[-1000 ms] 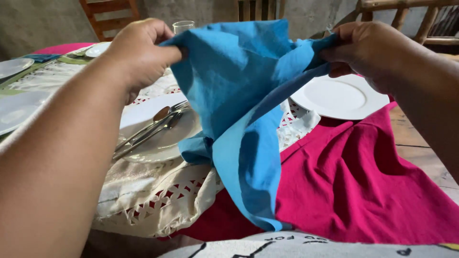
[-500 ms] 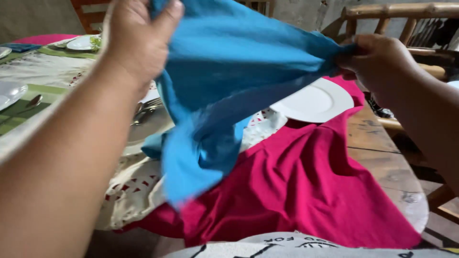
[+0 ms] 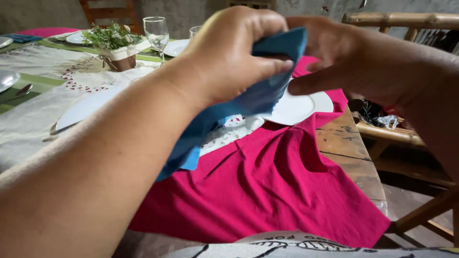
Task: The person is folding a blue cloth napkin on a dining table.
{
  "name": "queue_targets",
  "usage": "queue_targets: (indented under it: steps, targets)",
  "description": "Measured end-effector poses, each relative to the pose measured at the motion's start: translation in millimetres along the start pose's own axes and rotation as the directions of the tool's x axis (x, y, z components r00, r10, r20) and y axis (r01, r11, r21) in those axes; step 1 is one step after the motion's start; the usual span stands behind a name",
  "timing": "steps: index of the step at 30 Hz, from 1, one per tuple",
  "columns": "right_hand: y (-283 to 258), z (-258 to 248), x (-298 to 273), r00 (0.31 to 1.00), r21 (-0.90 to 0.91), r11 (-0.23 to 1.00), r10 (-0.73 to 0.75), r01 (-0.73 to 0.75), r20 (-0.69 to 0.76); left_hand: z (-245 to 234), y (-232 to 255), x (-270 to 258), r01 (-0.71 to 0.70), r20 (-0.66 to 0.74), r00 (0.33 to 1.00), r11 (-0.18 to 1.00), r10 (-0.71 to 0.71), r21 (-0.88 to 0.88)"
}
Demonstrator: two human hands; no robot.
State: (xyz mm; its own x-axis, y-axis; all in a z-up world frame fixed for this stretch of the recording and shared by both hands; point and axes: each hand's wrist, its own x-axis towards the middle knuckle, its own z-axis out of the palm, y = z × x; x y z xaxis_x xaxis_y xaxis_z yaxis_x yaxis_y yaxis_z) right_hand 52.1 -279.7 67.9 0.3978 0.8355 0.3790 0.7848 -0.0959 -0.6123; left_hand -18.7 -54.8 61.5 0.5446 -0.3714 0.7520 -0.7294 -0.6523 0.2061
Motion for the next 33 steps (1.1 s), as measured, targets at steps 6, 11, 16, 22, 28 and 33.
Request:
queue_targets:
  steps: [6,11,16,22,28,33]
  targets:
    - [18,20,-18,0.972,0.019,0.980,0.200,-0.199,-0.123,36,36,11,0.066,0.101,0.993,0.997,-0.062,-0.038]
    - [50,3,-38,0.995,0.193,0.980,0.067,-0.052,-0.070,51,56,3,0.231,-0.005,0.973,0.973,-0.231,0.028]
    - [51,-30,-43,0.987,-0.007,0.996,0.084,-0.086,-0.140,52,51,-17,0.513,0.013,0.843,0.812,-0.537,0.280]
    - [63,-57,-50,0.939,-0.042,0.996,-0.092,0.083,-0.330,47,26,-30,0.453,-0.137,0.891,0.873,-0.433,0.179]
    - [90,-78,-64,0.907,-0.049,0.992,-0.122,0.112,-0.403,57,7,-8,0.487,-0.296,0.852,0.860,-0.431,0.150]
    - [205,-157,-92,0.940,0.020,1.000,0.027,-0.022,-0.341,79,35,22,0.423,-0.156,0.822,0.770,-0.548,-0.477]
